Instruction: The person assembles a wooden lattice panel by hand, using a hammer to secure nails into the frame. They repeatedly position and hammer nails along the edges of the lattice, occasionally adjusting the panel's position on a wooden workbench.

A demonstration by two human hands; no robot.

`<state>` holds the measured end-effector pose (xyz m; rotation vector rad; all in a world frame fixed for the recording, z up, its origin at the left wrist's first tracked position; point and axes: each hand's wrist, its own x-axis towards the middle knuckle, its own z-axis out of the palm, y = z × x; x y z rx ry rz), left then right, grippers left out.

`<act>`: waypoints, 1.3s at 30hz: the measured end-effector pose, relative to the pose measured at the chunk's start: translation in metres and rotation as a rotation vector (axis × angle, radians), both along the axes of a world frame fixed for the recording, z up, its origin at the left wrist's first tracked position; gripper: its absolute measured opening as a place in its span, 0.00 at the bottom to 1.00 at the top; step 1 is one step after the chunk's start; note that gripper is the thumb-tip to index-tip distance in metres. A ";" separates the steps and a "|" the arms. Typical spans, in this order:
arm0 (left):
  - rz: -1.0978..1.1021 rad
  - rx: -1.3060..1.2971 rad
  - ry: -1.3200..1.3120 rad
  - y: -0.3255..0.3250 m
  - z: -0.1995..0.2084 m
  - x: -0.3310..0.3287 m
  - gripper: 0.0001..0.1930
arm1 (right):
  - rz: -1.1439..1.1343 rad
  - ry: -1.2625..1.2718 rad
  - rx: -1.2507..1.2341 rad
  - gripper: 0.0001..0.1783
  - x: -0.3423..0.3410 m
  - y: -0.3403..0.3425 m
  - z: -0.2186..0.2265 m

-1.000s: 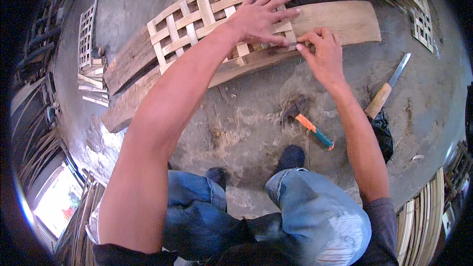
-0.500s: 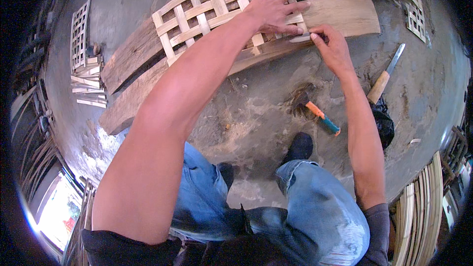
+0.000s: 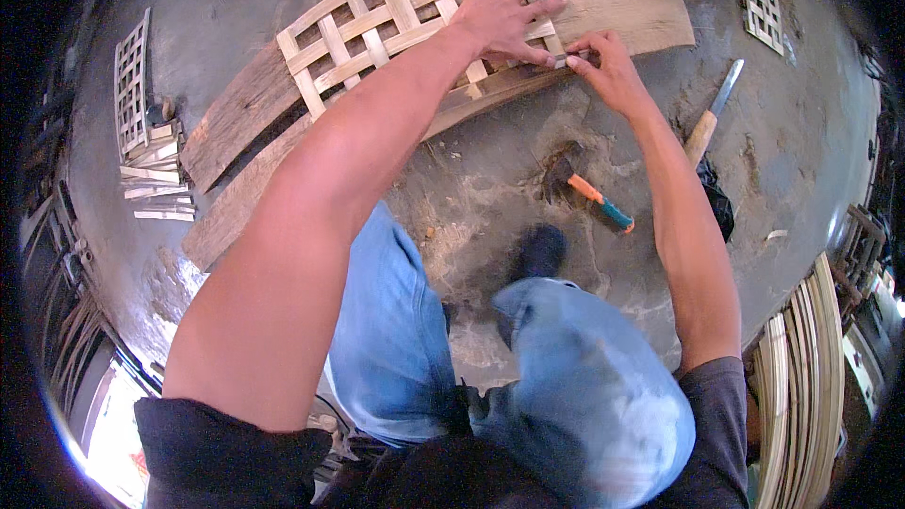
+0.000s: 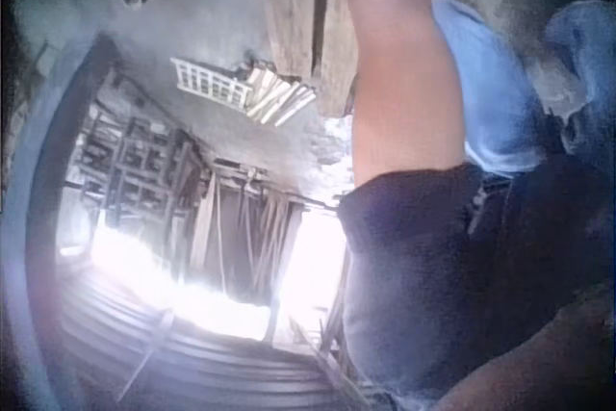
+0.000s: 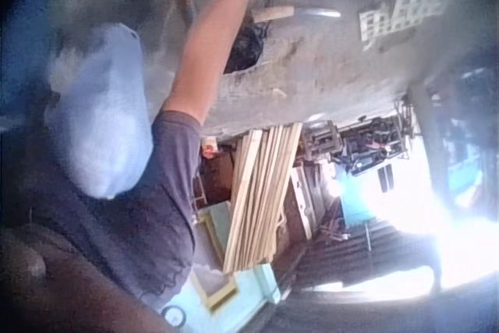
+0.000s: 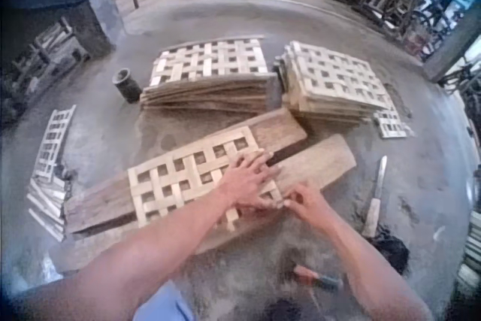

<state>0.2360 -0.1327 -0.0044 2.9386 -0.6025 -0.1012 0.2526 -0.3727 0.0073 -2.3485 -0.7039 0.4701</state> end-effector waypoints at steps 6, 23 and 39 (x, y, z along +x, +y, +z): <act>-0.007 0.013 0.011 0.002 0.000 0.002 0.50 | -0.006 0.047 0.035 0.13 0.006 0.004 0.003; -0.021 -0.039 -0.013 0.003 -0.005 0.000 0.47 | -0.062 0.133 0.010 0.13 0.003 0.004 0.003; -0.149 -0.383 -0.069 0.030 0.012 0.006 0.33 | -0.220 -0.064 0.080 0.15 -0.015 0.019 0.098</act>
